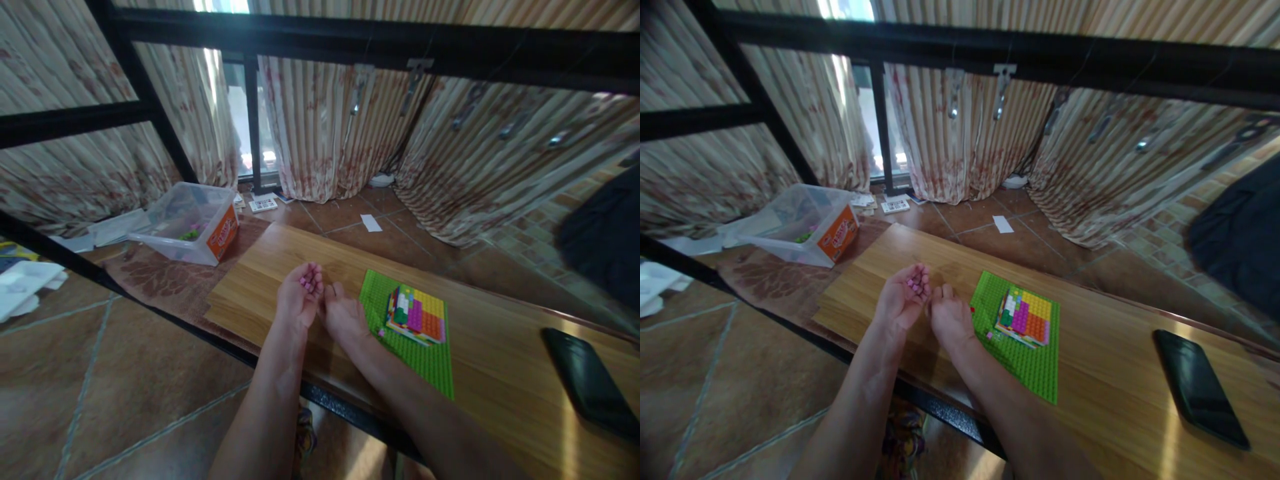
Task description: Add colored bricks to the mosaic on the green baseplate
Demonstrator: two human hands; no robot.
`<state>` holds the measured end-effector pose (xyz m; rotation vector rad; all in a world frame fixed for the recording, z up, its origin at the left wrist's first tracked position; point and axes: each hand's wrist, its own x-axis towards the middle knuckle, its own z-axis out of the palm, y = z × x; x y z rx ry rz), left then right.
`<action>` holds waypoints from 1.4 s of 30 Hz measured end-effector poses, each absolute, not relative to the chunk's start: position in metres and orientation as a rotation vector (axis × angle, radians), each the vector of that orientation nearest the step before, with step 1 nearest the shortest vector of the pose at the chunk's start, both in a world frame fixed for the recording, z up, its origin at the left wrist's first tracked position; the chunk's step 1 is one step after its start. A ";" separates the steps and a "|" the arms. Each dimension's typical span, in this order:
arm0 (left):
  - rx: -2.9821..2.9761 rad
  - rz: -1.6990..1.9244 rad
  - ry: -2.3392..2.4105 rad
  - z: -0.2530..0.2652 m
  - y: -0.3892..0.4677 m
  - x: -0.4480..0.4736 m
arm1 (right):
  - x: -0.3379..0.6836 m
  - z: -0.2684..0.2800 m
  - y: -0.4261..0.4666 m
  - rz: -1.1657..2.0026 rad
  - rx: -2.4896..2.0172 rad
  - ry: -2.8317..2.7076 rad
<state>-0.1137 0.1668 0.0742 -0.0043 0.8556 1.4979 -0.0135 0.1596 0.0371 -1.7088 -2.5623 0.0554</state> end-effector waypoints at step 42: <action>-0.120 1.533 0.491 0.082 0.162 -0.065 | -0.030 0.087 0.172 0.804 -1.053 -1.196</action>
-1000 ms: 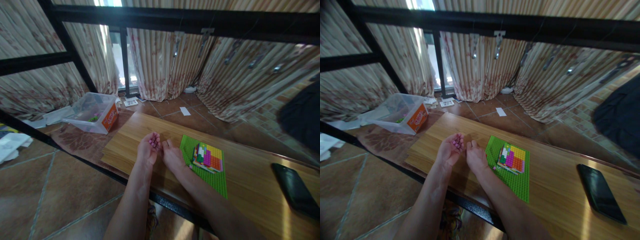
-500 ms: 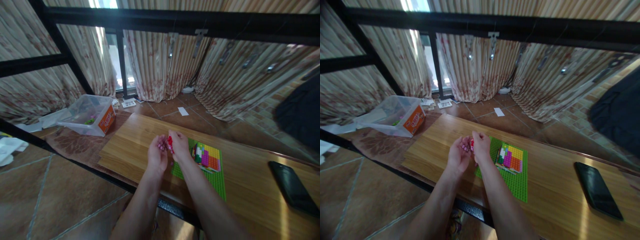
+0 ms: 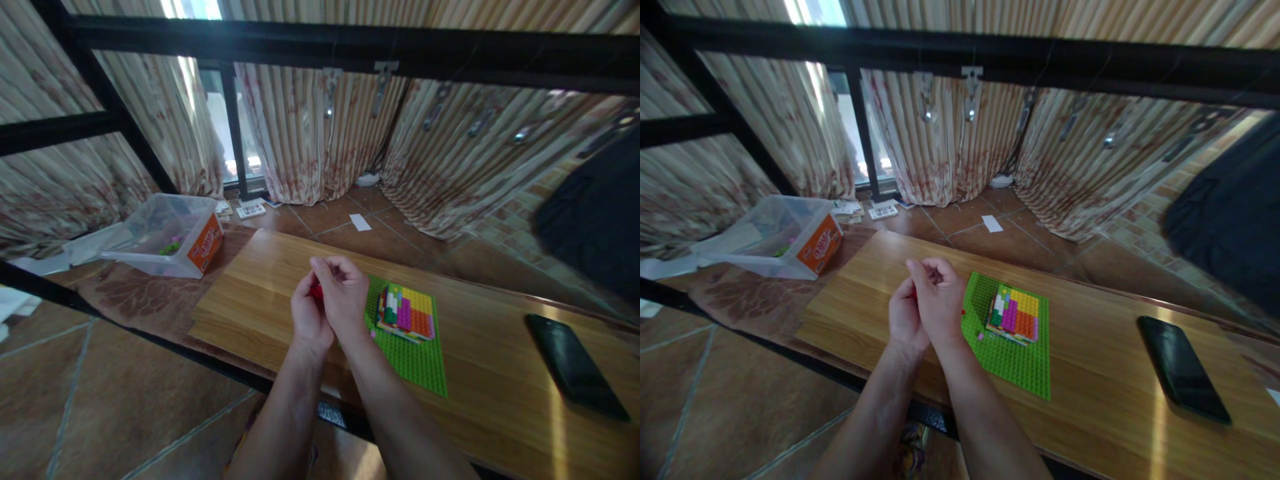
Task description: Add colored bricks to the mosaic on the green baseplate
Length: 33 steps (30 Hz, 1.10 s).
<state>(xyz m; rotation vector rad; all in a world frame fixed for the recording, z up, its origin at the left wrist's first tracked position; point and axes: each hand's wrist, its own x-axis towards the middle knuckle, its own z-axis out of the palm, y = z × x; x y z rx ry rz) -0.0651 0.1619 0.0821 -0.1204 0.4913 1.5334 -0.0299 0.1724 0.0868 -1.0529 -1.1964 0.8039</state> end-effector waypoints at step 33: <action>-0.143 1.506 0.489 0.080 0.158 -0.059 | -0.026 0.121 0.180 0.951 -0.901 -0.832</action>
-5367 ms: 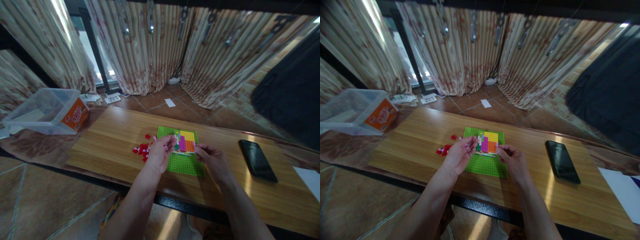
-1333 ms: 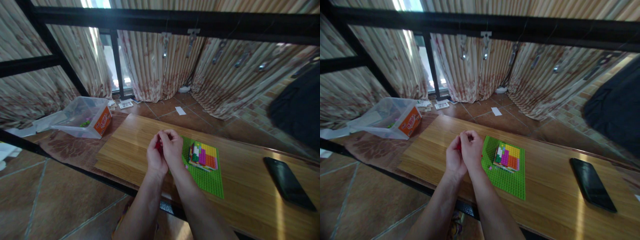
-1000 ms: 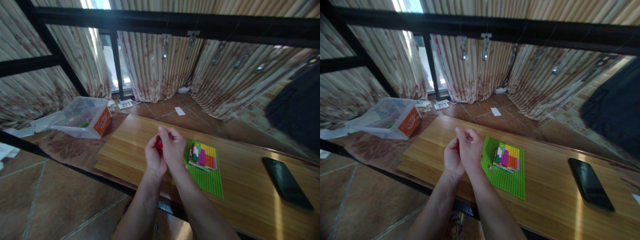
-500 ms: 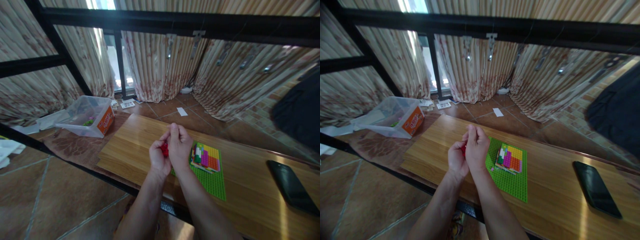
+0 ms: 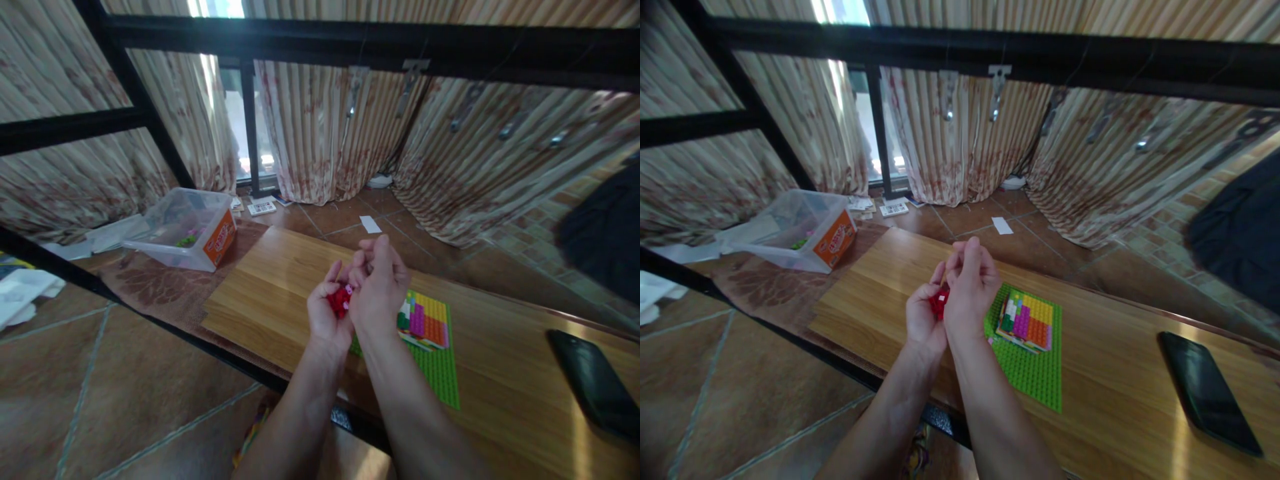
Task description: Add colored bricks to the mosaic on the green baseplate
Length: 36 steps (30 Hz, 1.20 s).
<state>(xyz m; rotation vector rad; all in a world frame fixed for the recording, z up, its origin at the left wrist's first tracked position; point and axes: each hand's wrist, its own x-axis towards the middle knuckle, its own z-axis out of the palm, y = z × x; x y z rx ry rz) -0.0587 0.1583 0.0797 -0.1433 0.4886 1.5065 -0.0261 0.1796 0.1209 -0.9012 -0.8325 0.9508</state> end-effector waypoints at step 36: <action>-0.239 1.403 0.438 0.079 0.159 -0.070 | 0.044 0.060 0.111 0.598 -1.429 -1.593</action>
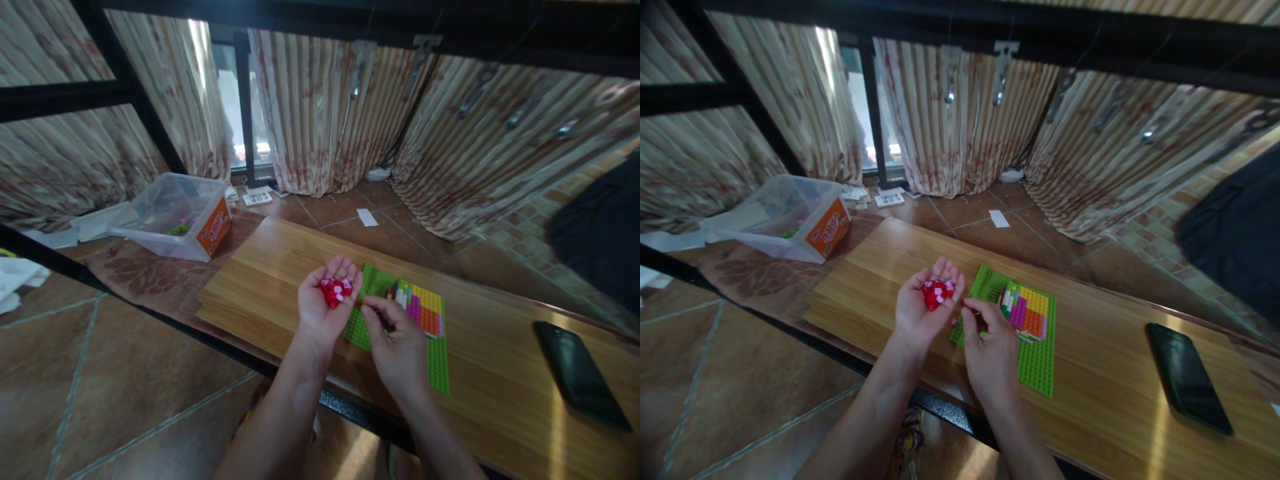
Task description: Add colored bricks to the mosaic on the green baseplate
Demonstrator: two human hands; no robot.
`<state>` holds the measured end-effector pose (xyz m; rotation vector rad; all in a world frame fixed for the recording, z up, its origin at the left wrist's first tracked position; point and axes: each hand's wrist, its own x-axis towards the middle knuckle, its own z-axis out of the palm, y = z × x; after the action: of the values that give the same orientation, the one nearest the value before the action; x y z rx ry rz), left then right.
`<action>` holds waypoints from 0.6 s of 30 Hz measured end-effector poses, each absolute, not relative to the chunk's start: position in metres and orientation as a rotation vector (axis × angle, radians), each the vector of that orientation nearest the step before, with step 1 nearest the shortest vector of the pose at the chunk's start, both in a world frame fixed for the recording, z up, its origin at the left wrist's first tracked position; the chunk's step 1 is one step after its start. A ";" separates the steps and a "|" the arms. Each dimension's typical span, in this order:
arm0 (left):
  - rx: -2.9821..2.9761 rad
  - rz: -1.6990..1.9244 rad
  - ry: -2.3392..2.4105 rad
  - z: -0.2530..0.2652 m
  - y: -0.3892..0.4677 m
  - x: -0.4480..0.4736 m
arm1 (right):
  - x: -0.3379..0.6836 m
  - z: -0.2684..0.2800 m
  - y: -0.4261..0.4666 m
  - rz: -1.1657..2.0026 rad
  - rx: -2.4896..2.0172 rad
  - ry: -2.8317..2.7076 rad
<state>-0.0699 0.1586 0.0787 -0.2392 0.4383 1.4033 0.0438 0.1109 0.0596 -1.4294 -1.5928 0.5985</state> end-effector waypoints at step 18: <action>-0.202 1.466 0.601 0.077 0.163 -0.091 | 0.025 0.078 0.134 0.611 -1.305 -1.692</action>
<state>-0.0906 0.1633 0.0770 -0.2019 0.6008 1.4662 0.0254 0.1342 0.0779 -1.3052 -1.6919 0.6110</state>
